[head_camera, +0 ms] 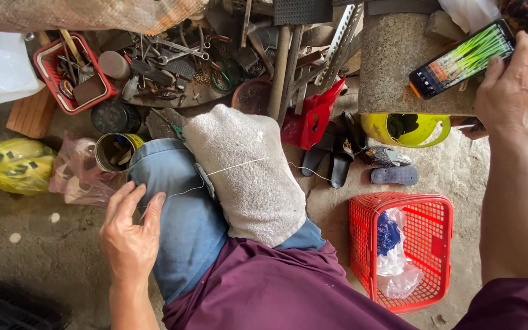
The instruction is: The person sits on the floor and sews a black shoe sole using a needle and white thread. The sole is placed on a white towel on their lap for stability. The person repeatedly pushes the needle through the sole and pulls the thread tight to secure the stitching.
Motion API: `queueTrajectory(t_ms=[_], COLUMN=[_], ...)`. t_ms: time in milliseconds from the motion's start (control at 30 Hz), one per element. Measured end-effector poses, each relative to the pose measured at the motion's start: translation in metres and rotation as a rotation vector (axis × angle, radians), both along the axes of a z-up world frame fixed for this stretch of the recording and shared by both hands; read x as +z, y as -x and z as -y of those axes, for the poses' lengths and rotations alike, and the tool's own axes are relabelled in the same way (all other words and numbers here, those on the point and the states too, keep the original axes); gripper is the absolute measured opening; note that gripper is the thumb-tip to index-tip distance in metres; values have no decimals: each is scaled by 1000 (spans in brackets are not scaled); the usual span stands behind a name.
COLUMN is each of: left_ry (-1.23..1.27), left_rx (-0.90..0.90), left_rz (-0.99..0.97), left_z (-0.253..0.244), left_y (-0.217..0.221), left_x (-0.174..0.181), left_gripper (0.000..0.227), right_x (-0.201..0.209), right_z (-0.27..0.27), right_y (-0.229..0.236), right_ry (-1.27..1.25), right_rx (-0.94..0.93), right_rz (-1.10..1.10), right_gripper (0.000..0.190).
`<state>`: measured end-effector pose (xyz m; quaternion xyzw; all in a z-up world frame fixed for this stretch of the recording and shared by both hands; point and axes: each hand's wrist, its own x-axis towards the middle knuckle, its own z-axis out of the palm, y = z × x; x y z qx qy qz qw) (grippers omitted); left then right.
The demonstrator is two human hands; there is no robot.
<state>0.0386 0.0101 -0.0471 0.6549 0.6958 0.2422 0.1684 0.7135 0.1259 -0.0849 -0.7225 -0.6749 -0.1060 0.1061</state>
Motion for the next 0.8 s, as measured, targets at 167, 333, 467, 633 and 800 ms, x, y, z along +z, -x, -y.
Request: queueTrajectory(t_ms=[167,333,467,633,800], left_ry=[4,30,116,-81,21], left_rx=[-3,20,0,-32,-20], left_rz=[-6,40,-4,-26,336], left_z=[0,-2,-7,-7,-5], left_y=[-1,1,2,-15,-35], left_x=[1,-3,12,44,60], left_gripper=[35,28,19,34,26], right_x=[27,23,34,18,38], right_z=[2,12,27,58,63], right_y=[38,113,249,368,412], right_ry=[49,-164,-108,127,205], right_rx=[-111,20,439,723,774], right_rz=[-96,-120,-392,-692,-775], right_gripper=[41,56,40,56,15])
